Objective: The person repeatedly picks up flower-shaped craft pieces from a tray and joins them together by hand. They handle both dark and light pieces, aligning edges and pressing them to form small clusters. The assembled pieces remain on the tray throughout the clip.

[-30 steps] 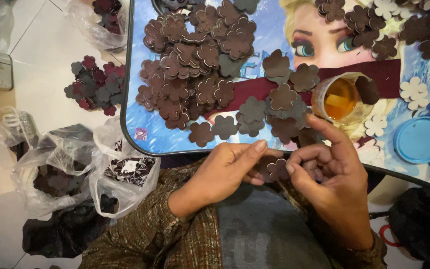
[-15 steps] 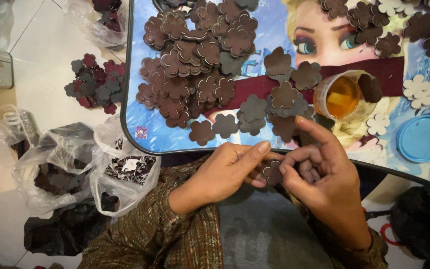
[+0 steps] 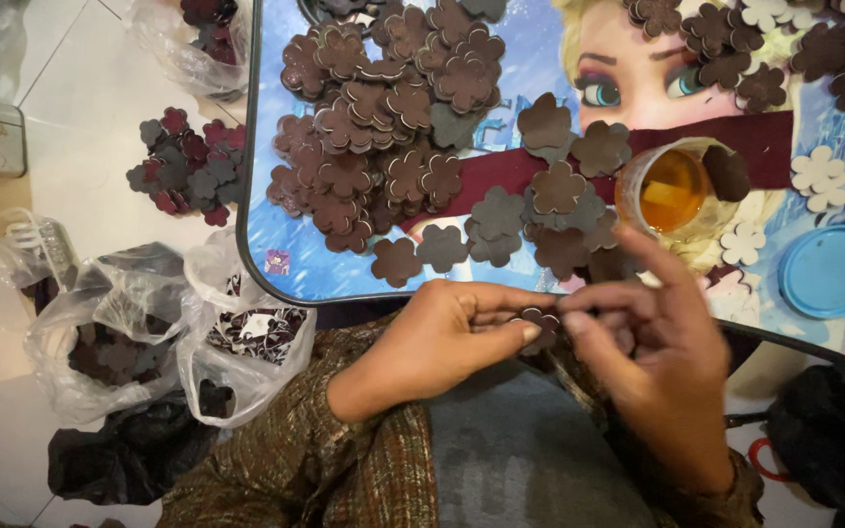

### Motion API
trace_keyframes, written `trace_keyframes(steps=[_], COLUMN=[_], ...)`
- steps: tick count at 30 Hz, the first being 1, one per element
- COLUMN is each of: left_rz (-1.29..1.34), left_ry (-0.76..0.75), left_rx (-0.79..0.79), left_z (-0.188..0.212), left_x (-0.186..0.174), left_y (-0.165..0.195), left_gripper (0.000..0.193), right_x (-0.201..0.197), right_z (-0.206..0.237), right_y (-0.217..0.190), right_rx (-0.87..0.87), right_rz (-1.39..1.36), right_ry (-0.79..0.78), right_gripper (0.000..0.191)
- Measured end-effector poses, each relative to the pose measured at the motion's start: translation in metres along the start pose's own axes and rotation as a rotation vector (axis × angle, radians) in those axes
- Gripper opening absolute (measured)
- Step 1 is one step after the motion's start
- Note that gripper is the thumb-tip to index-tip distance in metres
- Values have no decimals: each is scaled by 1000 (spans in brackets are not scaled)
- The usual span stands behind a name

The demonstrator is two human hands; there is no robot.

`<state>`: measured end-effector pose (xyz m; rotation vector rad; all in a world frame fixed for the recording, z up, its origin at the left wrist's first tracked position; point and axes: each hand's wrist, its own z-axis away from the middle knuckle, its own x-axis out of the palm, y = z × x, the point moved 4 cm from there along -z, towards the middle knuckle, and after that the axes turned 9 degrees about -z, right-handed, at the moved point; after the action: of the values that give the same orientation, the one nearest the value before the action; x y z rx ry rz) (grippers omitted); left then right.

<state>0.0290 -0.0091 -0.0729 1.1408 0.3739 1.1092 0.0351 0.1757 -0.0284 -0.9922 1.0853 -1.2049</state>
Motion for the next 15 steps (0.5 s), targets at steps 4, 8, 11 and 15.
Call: trace_keyframes(steps=[4,8,11,15], left_rz=[-84,-9,-57,-65], left_ry=[75,64,63,66], left_rx=[32,30,28,13], left_z=[6,9,9,10], left_x=[-4,-1,1,3], left_y=[11,18,20,20], left_gripper=[49,63,65,63], right_x=[-12,-8,-2,2], right_z=[5,5,3,0], right_y=[-3,6,13,17], right_rx=[-59,80,135,108], right_rz=[-137,-190,-214,-270], right_ry=[89,7,-26,-42], right_gripper=[76,83,86,81])
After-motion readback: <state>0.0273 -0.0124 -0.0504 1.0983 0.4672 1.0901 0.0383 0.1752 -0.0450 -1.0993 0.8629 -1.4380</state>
